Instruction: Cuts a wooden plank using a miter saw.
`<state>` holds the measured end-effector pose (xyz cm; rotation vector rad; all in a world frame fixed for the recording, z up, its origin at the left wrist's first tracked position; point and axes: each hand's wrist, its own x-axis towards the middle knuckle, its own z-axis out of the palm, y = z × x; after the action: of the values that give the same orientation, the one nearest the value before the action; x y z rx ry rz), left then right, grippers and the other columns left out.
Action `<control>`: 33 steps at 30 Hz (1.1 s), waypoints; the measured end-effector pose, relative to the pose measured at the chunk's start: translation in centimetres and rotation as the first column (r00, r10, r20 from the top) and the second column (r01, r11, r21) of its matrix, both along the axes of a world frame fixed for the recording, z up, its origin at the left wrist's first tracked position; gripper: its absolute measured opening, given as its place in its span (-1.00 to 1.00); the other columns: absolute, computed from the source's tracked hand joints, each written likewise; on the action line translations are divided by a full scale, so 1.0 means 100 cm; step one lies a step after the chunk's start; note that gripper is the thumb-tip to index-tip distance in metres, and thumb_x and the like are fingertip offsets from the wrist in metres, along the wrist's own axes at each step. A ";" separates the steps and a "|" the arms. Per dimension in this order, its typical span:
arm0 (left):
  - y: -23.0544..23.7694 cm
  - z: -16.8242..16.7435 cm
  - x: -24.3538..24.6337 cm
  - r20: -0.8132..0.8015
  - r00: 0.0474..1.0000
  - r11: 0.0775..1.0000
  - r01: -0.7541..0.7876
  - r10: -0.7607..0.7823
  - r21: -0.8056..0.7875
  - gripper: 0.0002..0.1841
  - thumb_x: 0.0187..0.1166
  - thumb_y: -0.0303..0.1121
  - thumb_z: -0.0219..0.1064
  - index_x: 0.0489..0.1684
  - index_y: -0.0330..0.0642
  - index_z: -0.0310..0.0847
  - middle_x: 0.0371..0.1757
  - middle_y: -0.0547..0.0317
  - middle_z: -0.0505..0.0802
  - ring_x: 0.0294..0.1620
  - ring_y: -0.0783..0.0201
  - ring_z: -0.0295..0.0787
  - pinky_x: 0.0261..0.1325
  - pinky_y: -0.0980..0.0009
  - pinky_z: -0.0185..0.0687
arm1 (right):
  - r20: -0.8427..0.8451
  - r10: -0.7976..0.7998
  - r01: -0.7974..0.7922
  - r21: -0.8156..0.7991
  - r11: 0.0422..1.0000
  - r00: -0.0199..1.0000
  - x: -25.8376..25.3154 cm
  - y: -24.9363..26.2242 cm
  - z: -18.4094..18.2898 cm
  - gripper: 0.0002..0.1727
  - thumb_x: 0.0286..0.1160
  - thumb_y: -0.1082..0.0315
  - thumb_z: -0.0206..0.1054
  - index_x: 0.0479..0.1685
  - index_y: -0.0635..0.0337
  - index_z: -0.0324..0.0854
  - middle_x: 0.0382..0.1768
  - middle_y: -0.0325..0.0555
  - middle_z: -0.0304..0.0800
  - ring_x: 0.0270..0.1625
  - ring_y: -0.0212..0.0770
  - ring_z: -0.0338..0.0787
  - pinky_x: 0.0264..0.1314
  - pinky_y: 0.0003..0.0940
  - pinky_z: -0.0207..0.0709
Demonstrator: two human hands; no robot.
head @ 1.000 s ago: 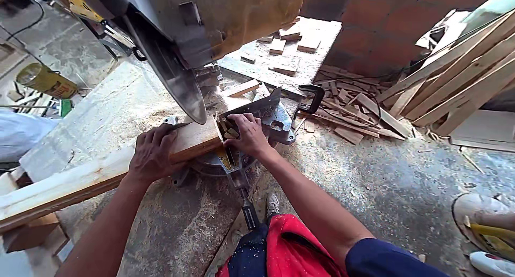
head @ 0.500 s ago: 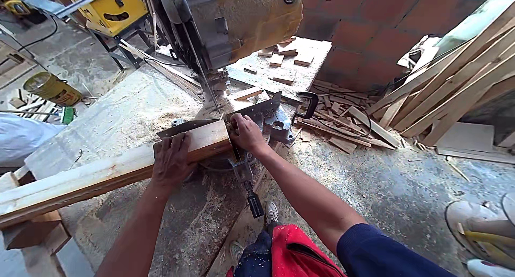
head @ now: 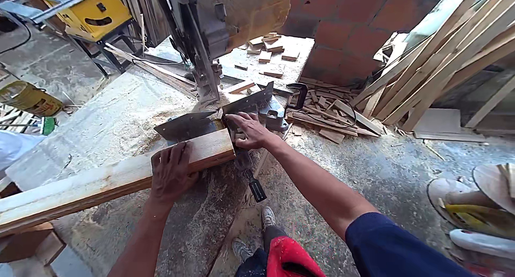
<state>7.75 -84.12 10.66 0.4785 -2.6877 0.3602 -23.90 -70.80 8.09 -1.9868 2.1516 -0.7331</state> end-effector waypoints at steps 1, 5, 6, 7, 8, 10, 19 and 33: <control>0.000 -0.001 0.000 -0.001 1.000 1.000 -0.003 0.003 -0.002 0.03 0.06 0.16 0.57 0.71 -0.10 0.40 0.46 -0.08 0.65 0.34 -0.19 0.58 0.39 -0.20 0.35 | -0.025 0.044 -0.044 0.012 0.999 0.999 -0.003 -0.001 0.000 0.08 0.12 -0.24 0.38 0.84 -0.11 0.16 0.72 -0.25 0.42 0.80 -0.06 0.27 0.75 0.30 0.02; -0.002 -0.001 -0.002 0.002 1.000 1.000 -0.026 0.026 -0.007 0.01 0.12 0.22 0.50 0.71 -0.10 0.40 0.46 -0.08 0.65 0.32 -0.18 0.58 0.39 -0.18 0.34 | -0.103 0.169 -0.168 0.020 0.986 0.980 -0.021 -0.014 0.004 0.13 0.07 -0.43 0.42 0.81 -0.17 0.22 0.72 -0.24 0.41 0.72 -0.01 0.35 0.65 0.24 0.19; -0.001 -0.001 -0.002 0.006 1.000 1.000 -0.031 0.031 -0.003 0.01 0.13 0.23 0.49 0.71 -0.10 0.40 0.46 -0.08 0.64 0.33 -0.19 0.57 0.40 -0.18 0.34 | -0.101 0.201 -0.203 -0.007 0.979 0.974 -0.025 -0.018 0.002 0.08 0.07 -0.40 0.44 0.75 -0.17 0.30 0.66 -0.24 0.48 0.65 -0.01 0.43 0.57 0.21 0.27; -0.001 -0.002 -0.001 0.007 0.999 0.999 -0.035 0.035 -0.001 0.01 0.13 0.23 0.48 0.71 -0.09 0.40 0.46 -0.08 0.64 0.34 -0.19 0.57 0.41 -0.18 0.33 | -0.090 0.239 -0.244 -0.039 0.969 0.967 -0.028 -0.021 0.000 0.00 0.09 -0.35 0.46 0.68 -0.15 0.39 0.58 -0.23 0.56 0.55 -0.02 0.50 0.47 0.17 0.34; -0.001 -0.002 -0.001 0.005 0.999 0.999 -0.038 0.038 -0.001 0.01 0.12 0.24 0.48 0.71 -0.09 0.40 0.46 -0.08 0.64 0.34 -0.19 0.56 0.42 -0.17 0.32 | -0.076 0.278 -0.283 -0.067 0.957 0.957 -0.030 -0.023 -0.002 -0.10 0.12 -0.30 0.47 0.58 -0.14 0.48 0.49 -0.23 0.62 0.46 -0.04 0.55 0.39 0.13 0.39; 0.000 -0.002 -0.001 -0.004 0.999 0.999 -0.033 0.033 -0.006 0.02 0.13 0.23 0.50 0.71 -0.09 0.39 0.47 -0.08 0.64 0.33 -0.18 0.57 0.42 -0.16 0.33 | -0.053 0.337 -0.341 -0.109 0.934 0.940 -0.030 -0.025 -0.004 -0.27 0.14 -0.21 0.50 0.39 -0.11 0.62 0.29 -0.22 0.71 0.31 -0.08 0.62 0.27 0.05 0.45; 0.007 0.003 -0.004 0.023 0.999 0.998 -0.046 0.045 0.031 0.02 0.18 0.22 0.57 0.75 -0.01 0.30 0.64 -0.12 0.51 0.62 -0.22 0.40 0.62 -0.17 0.24 | -0.098 0.431 -0.442 -0.147 0.885 0.897 -0.029 -0.022 -0.014 -0.52 0.55 0.02 0.31 0.38 -0.01 0.63 0.25 -0.20 0.77 0.27 -0.07 0.69 0.18 -0.09 0.56; 0.032 0.027 0.028 -0.013 1.000 0.994 0.019 -0.018 0.104 0.04 0.20 0.14 0.58 0.78 -0.10 0.24 0.73 -0.16 0.47 0.74 -0.26 0.33 0.75 -0.18 0.19 | 0.509 -0.051 0.323 -0.462 0.826 0.859 0.015 0.109 -0.009 -0.66 0.71 0.43 0.08 0.20 0.41 0.69 -0.26 -0.01 0.83 -0.36 -0.29 0.77 -0.25 -0.27 0.73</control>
<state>10.51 -80.96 13.40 0.4840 -2.7069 0.2115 -22.43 -59.88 7.19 -1.5225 1.9838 -1.8189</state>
